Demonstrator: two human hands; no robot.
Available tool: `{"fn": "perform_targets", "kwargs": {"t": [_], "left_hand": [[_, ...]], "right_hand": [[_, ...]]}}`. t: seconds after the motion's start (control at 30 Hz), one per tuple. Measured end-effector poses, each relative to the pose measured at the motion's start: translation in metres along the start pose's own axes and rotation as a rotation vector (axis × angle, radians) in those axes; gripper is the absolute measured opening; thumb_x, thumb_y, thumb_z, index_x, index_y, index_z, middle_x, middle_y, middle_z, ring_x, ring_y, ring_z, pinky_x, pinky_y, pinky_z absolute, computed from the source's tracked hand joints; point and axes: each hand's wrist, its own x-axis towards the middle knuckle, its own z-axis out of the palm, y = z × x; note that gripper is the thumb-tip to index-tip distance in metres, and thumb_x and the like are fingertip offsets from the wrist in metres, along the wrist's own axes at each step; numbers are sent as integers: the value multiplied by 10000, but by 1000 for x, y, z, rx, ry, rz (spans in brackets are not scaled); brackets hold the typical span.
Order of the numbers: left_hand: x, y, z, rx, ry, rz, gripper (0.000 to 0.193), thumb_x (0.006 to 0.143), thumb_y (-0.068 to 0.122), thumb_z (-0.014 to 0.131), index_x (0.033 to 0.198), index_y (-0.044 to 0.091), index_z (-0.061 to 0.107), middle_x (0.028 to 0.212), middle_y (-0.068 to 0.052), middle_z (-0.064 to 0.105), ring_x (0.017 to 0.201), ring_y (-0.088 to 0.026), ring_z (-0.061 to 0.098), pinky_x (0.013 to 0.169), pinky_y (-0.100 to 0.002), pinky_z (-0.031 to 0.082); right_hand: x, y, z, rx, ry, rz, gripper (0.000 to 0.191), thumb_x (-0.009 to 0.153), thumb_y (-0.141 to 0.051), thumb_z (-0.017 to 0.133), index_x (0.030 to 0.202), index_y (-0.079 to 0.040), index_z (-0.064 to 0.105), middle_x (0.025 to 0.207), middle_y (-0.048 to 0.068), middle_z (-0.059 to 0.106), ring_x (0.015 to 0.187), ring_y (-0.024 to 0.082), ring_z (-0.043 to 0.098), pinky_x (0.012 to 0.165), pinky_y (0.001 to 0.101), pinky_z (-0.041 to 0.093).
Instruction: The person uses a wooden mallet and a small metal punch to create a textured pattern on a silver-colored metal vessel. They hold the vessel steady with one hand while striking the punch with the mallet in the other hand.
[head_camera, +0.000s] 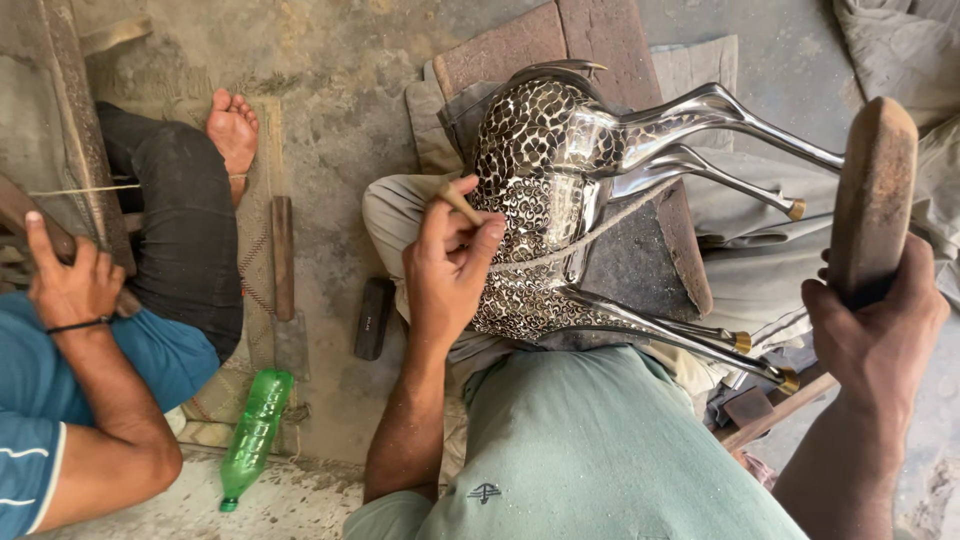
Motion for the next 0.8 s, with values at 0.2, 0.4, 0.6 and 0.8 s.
{"fn": "perform_targets", "kwargs": {"t": [0.2,0.4,0.6,0.8], "left_hand": [[2,-16,27,-139,83,47,414,1028,156,718,1357,1,519,1036,-122,738,888,-130,712,758,-252,604],[3,-39,35,-170,158,171,246,1079,150,637,1187,8,467,1012,-117,680,904,-168,757,697,-253,666],[9,-47,28,-212,142,194,221,1108,134,600,1224,-4,473,992,-115,668,913,-174,764,699,-257,664],[14,-45,19,-217,103,110,249,1093,142,590,1253,-18,487,955,-95,669,891,-158,761,673,-243,661]], "right_hand": [[24,-39,5,-158,-66,-69,310,902,-97,778,1064,43,554,920,162,690,776,268,645,787,343,521],[56,-98,14,-242,-115,-270,306,873,-93,766,1083,25,577,968,183,693,886,317,694,808,381,523],[87,-157,27,-377,-170,-601,430,913,-21,740,1329,26,639,1088,205,681,961,342,691,847,419,565],[108,-209,37,-577,-220,-797,457,902,60,688,1351,13,617,1146,176,659,1040,339,665,950,405,565]]}}
